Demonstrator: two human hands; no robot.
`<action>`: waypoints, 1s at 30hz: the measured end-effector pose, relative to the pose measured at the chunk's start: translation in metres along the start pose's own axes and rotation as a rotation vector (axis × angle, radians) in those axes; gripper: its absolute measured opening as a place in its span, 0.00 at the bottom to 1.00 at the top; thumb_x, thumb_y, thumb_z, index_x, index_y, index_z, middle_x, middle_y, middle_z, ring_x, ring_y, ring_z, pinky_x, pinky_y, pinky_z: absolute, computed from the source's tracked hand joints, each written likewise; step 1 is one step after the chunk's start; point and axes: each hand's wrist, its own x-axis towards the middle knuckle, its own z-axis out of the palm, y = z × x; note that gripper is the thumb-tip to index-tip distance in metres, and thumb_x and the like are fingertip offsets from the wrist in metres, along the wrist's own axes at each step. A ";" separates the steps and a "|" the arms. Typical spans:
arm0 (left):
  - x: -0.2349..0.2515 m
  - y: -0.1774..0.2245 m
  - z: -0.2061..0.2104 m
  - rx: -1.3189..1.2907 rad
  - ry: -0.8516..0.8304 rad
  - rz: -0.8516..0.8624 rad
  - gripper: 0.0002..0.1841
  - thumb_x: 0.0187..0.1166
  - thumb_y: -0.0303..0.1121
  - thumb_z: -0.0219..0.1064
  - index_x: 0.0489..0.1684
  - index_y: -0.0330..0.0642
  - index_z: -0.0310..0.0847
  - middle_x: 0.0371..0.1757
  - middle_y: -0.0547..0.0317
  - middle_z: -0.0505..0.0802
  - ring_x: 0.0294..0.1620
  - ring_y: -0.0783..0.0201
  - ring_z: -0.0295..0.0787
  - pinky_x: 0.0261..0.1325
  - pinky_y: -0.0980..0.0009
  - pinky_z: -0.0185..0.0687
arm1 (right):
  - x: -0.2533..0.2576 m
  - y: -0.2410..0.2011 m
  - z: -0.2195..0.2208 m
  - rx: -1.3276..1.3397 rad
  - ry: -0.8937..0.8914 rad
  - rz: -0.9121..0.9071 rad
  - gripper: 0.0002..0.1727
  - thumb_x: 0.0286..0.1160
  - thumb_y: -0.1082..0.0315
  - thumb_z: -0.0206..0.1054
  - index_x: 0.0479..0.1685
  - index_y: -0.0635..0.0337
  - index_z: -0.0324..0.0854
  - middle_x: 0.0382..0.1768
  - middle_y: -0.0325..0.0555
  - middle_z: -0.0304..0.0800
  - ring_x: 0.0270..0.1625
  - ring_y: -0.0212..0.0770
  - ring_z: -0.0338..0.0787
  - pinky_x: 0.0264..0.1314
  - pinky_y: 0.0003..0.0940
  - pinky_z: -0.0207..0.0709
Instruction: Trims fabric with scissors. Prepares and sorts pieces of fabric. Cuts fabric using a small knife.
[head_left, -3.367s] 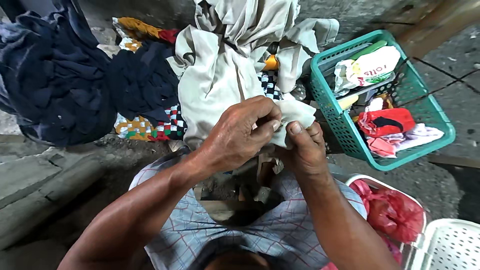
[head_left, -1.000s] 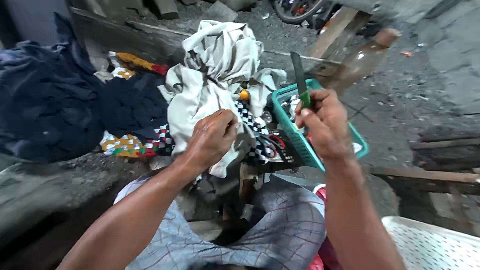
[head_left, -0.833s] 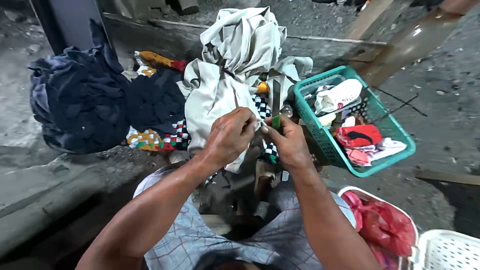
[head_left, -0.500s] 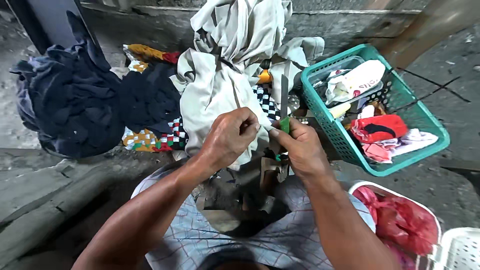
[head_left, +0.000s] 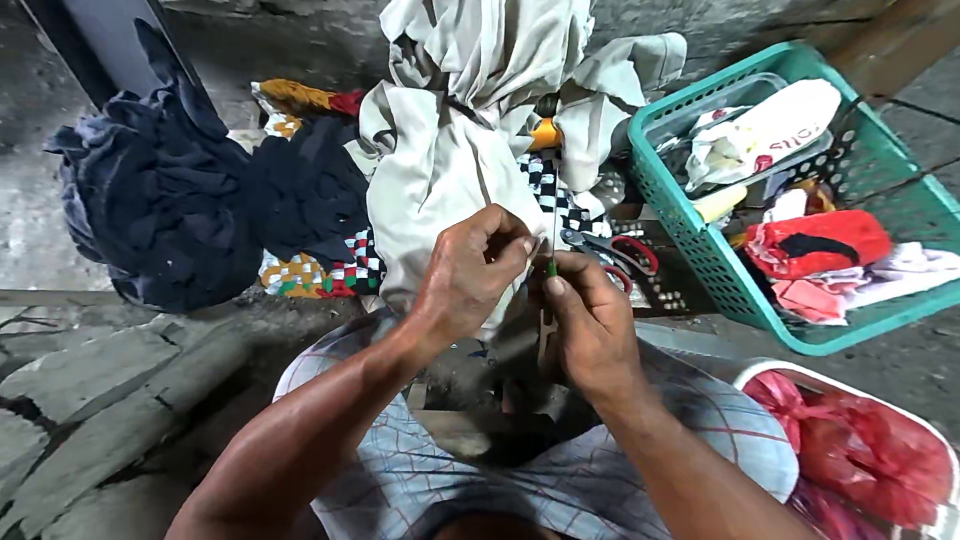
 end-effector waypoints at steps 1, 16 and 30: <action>-0.001 0.001 0.000 -0.049 0.014 -0.017 0.03 0.81 0.25 0.63 0.41 0.38 0.83 0.30 0.57 0.87 0.24 0.68 0.81 0.23 0.75 0.79 | -0.002 -0.001 0.001 -0.022 -0.008 -0.024 0.13 0.89 0.63 0.57 0.62 0.58 0.80 0.45 0.42 0.88 0.41 0.36 0.89 0.44 0.32 0.88; -0.004 0.003 -0.002 -0.228 0.105 -0.063 0.05 0.84 0.25 0.58 0.46 0.37 0.80 0.31 0.54 0.86 0.25 0.65 0.81 0.23 0.75 0.76 | -0.006 0.007 0.010 -0.091 -0.035 -0.017 0.14 0.91 0.60 0.56 0.58 0.58 0.82 0.31 0.39 0.86 0.25 0.32 0.82 0.26 0.26 0.80; -0.005 0.004 0.001 -0.152 0.141 -0.043 0.04 0.83 0.24 0.58 0.44 0.39 0.79 0.30 0.55 0.84 0.22 0.66 0.78 0.21 0.76 0.73 | -0.007 0.006 0.013 -0.053 -0.025 0.023 0.13 0.90 0.60 0.58 0.56 0.57 0.82 0.30 0.40 0.87 0.23 0.34 0.83 0.24 0.27 0.81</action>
